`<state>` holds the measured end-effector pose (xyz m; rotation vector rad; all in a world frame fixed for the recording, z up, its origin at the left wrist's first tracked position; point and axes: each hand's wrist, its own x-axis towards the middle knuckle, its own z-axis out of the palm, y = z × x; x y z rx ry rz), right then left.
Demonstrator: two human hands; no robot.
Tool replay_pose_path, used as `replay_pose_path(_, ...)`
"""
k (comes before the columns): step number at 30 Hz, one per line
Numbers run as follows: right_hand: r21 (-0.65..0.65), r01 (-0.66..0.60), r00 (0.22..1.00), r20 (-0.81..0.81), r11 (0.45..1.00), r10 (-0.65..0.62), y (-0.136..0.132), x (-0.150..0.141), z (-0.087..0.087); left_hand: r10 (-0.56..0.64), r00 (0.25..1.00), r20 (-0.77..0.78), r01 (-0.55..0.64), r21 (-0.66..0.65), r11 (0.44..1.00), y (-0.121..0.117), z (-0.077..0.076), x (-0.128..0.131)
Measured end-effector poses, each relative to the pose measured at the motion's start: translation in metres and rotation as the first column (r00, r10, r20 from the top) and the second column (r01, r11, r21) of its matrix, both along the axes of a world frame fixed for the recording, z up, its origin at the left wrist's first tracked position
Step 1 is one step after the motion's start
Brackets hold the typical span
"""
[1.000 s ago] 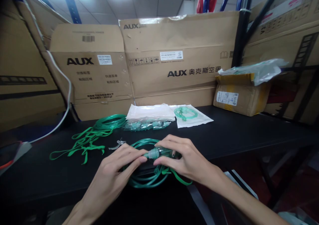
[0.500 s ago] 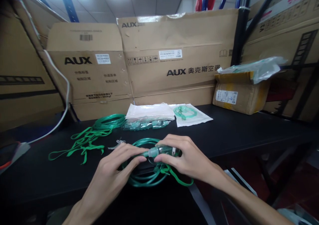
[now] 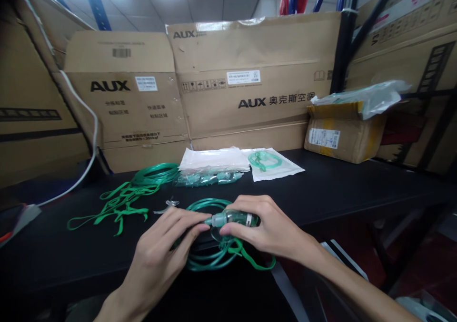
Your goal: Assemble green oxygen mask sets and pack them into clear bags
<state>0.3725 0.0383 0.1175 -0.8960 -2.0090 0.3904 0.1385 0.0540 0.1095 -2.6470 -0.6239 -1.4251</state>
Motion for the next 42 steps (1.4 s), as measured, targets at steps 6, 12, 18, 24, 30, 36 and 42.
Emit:
replay_pose_path(6,-0.002,-0.016,1.0,0.01,1.0,0.016,0.001,0.001,-0.001,-0.008,0.999,0.034,0.006,0.053,0.999,0.001,-0.003,0.004)
replay_pose_path(12,0.051,-0.039,0.999,-0.001,0.998,0.039,0.003,0.0,-0.003,0.023,0.999,0.048,-0.026,0.06,0.998,0.0,-0.005,0.005)
replay_pose_path(18,0.105,-0.047,0.999,0.004,0.993,0.047,0.003,0.001,-0.007,0.017,0.998,0.052,-0.019,0.023,1.0,0.001,-0.005,0.004)
replay_pose_path(24,0.152,-0.031,0.999,0.047,0.988,0.025,0.003,0.004,-0.005,-0.01,0.998,0.065,0.014,-0.068,0.998,0.0,-0.001,0.002)
replay_pose_path(30,0.404,0.022,0.948,0.282,0.914,-0.148,-0.007,0.01,0.001,0.039,0.999,0.004,-0.038,-0.22,0.975,-0.006,0.004,0.001)
replay_pose_path(36,0.477,0.024,0.908,0.357,0.879,-0.218,-0.013,0.01,0.006,0.064,0.996,-0.068,-0.088,-0.431,0.898,-0.007,0.006,-0.006)
replay_pose_path(42,0.327,-0.025,0.949,0.305,0.945,-0.08,-0.009,0.012,0.004,0.008,0.998,-0.067,-0.039,-0.476,0.878,-0.007,0.007,-0.006)
